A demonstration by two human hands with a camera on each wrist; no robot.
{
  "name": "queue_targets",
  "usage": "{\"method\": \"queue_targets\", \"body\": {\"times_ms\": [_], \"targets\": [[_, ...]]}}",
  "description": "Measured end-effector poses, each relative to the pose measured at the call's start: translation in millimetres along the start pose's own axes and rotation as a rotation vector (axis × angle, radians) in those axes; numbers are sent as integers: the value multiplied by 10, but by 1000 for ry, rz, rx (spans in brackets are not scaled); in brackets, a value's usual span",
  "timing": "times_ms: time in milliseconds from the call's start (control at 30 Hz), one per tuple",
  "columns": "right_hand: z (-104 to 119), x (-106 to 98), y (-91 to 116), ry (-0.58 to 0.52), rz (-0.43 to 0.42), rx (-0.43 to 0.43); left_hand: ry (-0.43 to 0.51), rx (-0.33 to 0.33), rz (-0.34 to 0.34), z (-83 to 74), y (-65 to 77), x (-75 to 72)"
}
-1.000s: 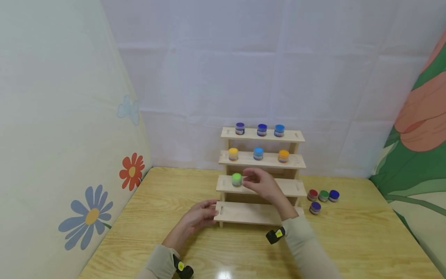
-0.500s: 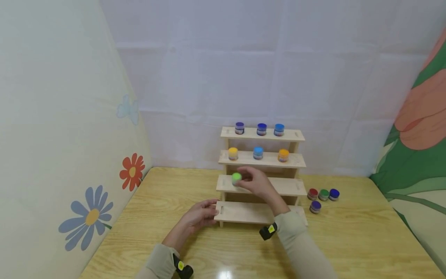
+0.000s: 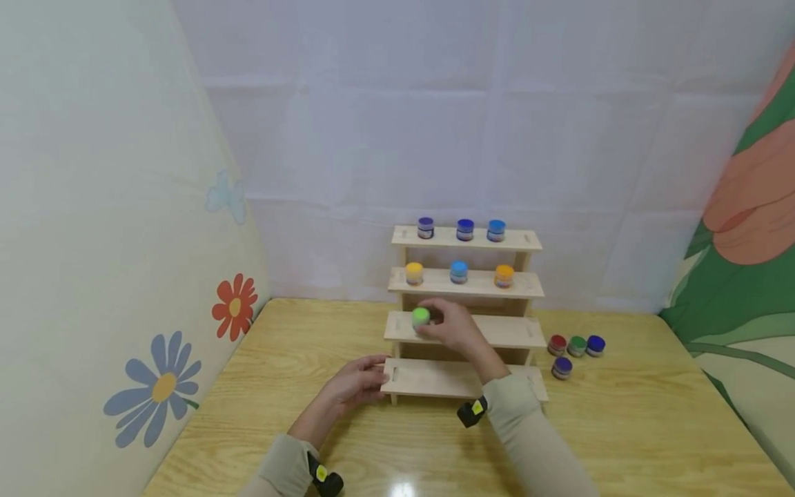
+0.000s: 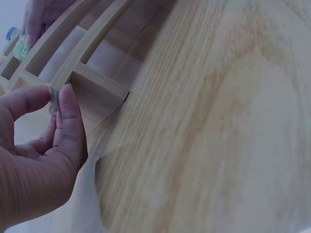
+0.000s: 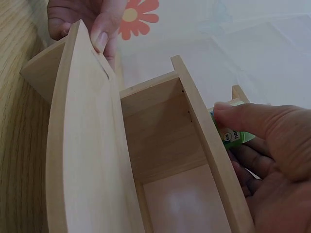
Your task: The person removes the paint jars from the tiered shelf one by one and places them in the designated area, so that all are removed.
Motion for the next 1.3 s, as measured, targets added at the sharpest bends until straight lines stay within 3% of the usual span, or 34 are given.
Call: {"method": "queue_targets", "body": {"times_ms": [300,833,1300], "targets": [[-1,-3,19,-15,-19,8,7,-2,0,7,-14,-4],[-14,-143,206,-98,-83,-134,6,-3,-19,12,-16,-10],[-197,-369,529,-133,-151,-61,-3,10,-14,1,2,-1]]}}
Point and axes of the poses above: each hand's wrist, its own y-axis away from the middle knuckle, its own x-axis out of the palm, z = x × y, the point moved 7 cm from there along -y, towards the middle knuckle, and after that the axes turned 3 degrees about z, right-handed, at the moved point
